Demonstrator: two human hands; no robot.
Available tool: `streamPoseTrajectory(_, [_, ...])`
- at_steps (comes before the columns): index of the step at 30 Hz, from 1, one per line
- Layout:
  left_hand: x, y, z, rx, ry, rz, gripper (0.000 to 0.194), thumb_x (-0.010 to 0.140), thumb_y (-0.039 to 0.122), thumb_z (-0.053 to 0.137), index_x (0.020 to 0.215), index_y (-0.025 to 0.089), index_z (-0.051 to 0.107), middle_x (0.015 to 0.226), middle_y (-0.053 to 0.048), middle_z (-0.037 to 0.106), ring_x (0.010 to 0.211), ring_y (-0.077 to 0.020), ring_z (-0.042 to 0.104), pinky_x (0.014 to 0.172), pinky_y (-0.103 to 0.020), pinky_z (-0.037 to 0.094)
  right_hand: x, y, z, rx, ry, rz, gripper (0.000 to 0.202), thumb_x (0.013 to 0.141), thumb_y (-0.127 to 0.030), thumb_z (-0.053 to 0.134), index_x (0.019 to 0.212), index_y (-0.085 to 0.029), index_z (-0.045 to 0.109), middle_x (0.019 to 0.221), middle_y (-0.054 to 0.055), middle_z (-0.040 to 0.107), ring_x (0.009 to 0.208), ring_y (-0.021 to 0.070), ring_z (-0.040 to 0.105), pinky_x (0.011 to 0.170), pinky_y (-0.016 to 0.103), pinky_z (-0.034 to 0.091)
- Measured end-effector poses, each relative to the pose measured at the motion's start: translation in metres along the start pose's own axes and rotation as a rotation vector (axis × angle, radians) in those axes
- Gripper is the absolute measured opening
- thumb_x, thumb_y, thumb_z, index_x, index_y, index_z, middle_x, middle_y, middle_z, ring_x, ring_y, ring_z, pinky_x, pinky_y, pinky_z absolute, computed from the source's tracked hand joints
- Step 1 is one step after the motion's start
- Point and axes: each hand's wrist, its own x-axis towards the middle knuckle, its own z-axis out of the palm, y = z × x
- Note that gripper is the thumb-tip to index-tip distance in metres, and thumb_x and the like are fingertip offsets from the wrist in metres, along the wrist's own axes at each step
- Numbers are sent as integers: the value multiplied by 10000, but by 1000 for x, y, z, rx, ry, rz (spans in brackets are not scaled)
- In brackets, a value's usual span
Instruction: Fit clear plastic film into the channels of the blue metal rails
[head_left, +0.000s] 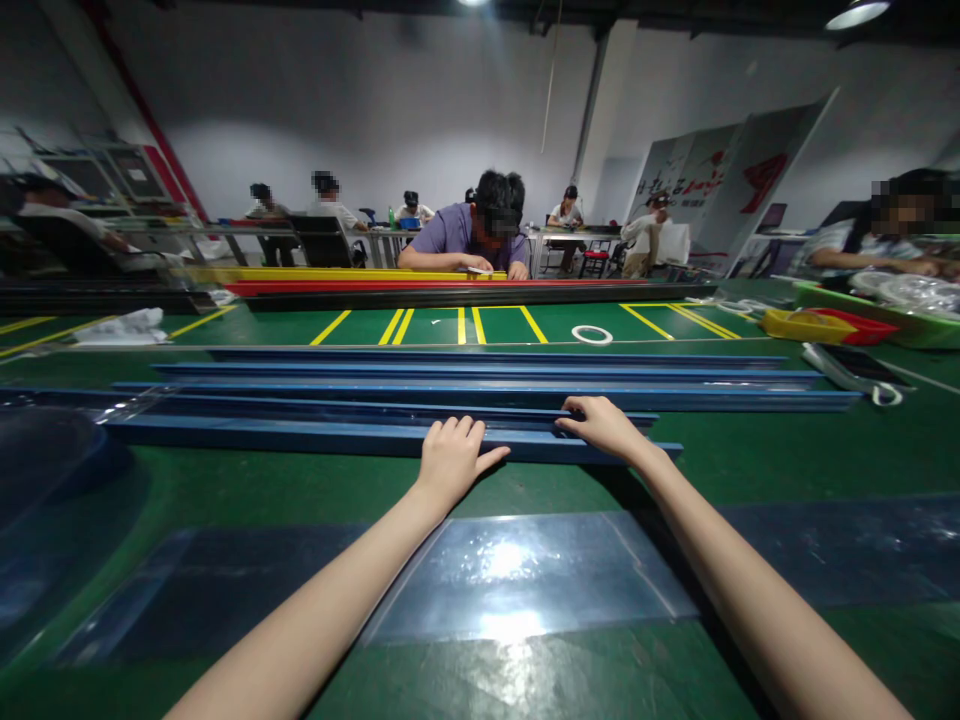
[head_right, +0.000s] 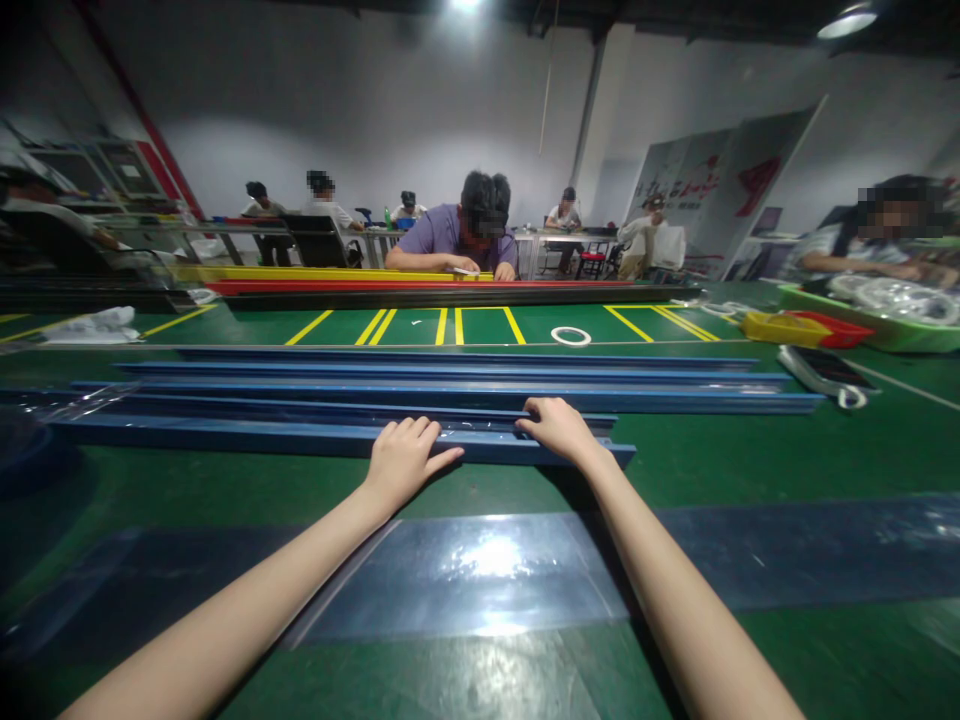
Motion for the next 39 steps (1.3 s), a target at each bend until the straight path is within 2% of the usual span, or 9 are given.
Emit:
streamPoseTrajectory(10, [-1, -2, 1, -38, -5, 4, 430, 795, 558, 409, 826, 165, 582, 765, -56, 606, 739, -198, 536, 637, -305, 305, 1, 2, 1, 5, -1, -24, 219, 767, -359, 483, 806, -186, 611, 832, 55, 657, 790, 185, 578, 634, 225, 364])
streamPoseTrajectory(16, [-2, -2, 1, -89, 36, 10, 349, 796, 496, 445, 782, 167, 559, 740, -42, 602, 723, -185, 538, 638, -301, 315, 2, 3, 1, 7, 21, -126, 198, 780, -288, 489, 865, -159, 612, 864, 68, 651, 795, 183, 577, 681, 237, 381])
streamPoseTrajectory(19, [-1, -1, 1, -124, 46, 1, 231, 790, 389, 469, 773, 174, 550, 739, -27, 607, 715, -175, 537, 647, -302, 321, 2, -8, 3, 30, 85, -193, 196, 805, -249, 463, 871, -145, 615, 877, 76, 644, 816, 178, 569, 725, 243, 387])
streamPoseTrajectory(22, [-1, -1, 0, -143, 47, -14, 146, 788, 278, 442, 789, 178, 548, 743, -19, 614, 710, -171, 535, 651, -306, 323, 0, -27, 9, 86, 166, -241, 273, 862, -297, 385, 868, -154, 618, 891, 75, 639, 857, 168, 557, 776, 247, 386])
streamPoseTrajectory(25, [-1, -2, 1, -146, 40, -14, 144, 787, 213, 409, 797, 179, 549, 746, -20, 613, 710, -170, 530, 649, -306, 320, -3, -44, 14, 64, 207, -225, 308, 867, -355, 382, 908, -156, 613, 910, 82, 632, 897, 174, 545, 801, 256, 385])
streamPoseTrajectory(28, [-2, -4, 1, -144, 41, -9, 158, 783, 180, 394, 793, 183, 552, 747, -23, 610, 716, -168, 526, 655, -302, 316, -6, -50, 16, -1, 206, -200, 331, 883, -340, 340, 914, -158, 614, 892, 83, 635, 882, 167, 553, 785, 250, 392])
streamPoseTrajectory(34, [-2, -7, 1, -122, 59, -14, 176, 795, 200, 387, 762, 182, 559, 735, -26, 608, 713, -167, 522, 670, -305, 313, -8, -45, 12, -145, 190, -253, 368, 891, -288, 288, 886, -164, 634, 869, 82, 653, 845, 168, 574, 737, 242, 398])
streamPoseTrajectory(39, [-2, -8, 3, -96, 78, -13, 203, 815, 266, 394, 741, 181, 562, 735, -27, 608, 713, -166, 518, 676, -308, 312, -7, -29, 8, -162, 173, -245, 383, 886, -294, 287, 840, -165, 645, 867, 88, 657, 837, 172, 581, 723, 243, 398])
